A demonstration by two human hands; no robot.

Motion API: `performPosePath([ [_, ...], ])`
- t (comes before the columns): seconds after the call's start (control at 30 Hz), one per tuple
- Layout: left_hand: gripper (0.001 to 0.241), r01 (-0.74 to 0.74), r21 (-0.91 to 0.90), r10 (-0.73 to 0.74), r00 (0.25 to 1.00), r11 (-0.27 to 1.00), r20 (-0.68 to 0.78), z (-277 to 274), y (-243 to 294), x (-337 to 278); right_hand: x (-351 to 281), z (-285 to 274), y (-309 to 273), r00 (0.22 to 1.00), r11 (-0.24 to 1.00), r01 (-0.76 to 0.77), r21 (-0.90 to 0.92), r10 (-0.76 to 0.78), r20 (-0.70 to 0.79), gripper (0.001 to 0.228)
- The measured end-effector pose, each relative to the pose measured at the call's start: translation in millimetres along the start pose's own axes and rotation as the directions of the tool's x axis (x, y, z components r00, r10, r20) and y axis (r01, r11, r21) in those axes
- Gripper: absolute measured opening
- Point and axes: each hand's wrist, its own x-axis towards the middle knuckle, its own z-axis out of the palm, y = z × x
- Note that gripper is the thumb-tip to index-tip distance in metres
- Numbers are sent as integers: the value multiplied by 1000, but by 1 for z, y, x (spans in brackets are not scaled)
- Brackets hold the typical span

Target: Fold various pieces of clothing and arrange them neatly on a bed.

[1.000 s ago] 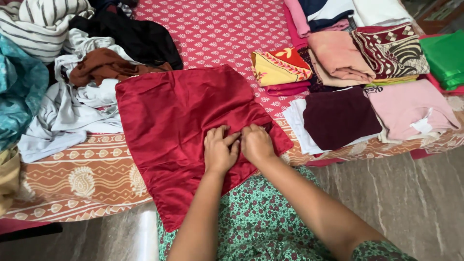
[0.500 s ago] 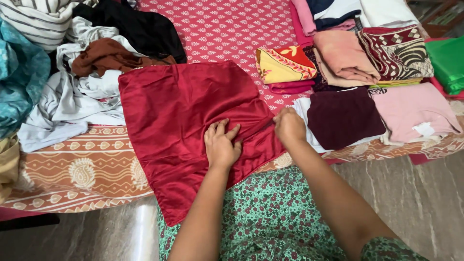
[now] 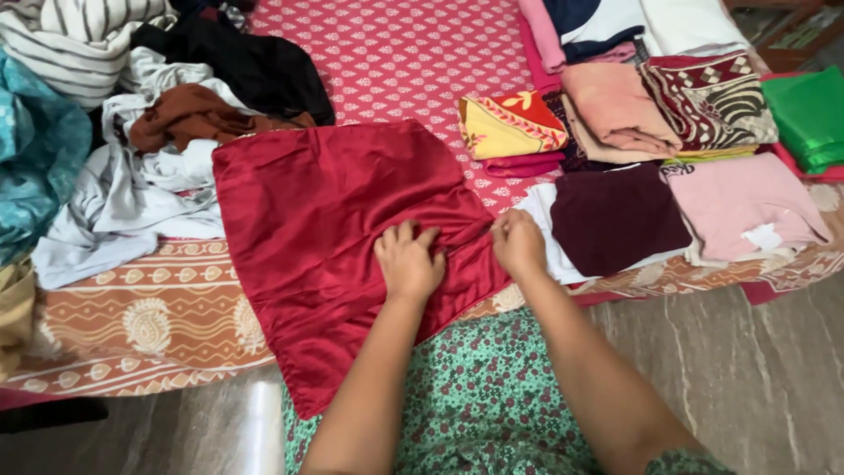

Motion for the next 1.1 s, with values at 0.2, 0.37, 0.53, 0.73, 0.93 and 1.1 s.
performPosePath([
  [0.2, 25, -146, -131, 163, 977, 981, 139, 75, 17, 42, -9, -14, -24, 993, 998, -26, 55, 32, -117, 11],
  [0.37, 13, -97, -299, 143, 980, 949, 136, 84, 16, 60, -2, -4, -16, 990, 994, -101, 29, 103, -93, 12],
  [0.53, 11, -42, -356, 116, 975, 933, 188, 87, 8, 59, -6, -10, -30, 991, 994, -105, 13, 106, -80, 11],
  [0.73, 9, 14, -380, 48, 987, 925, 153, 79, 18, 57, -12, -20, -38, 997, 998, 50, -37, -52, -60, 8],
  [0.93, 10, 54, -366, 17, 982, 929, 189, 83, 13, 57, -11, -20, -36, 995, 993, 83, 85, -78, -56, 7],
  [1.1, 9, -71, -467, 145, 982, 881, 122, 88, 2, 54, -14, -11, -34, 984, 998, 7, 68, 5, -178, 11],
])
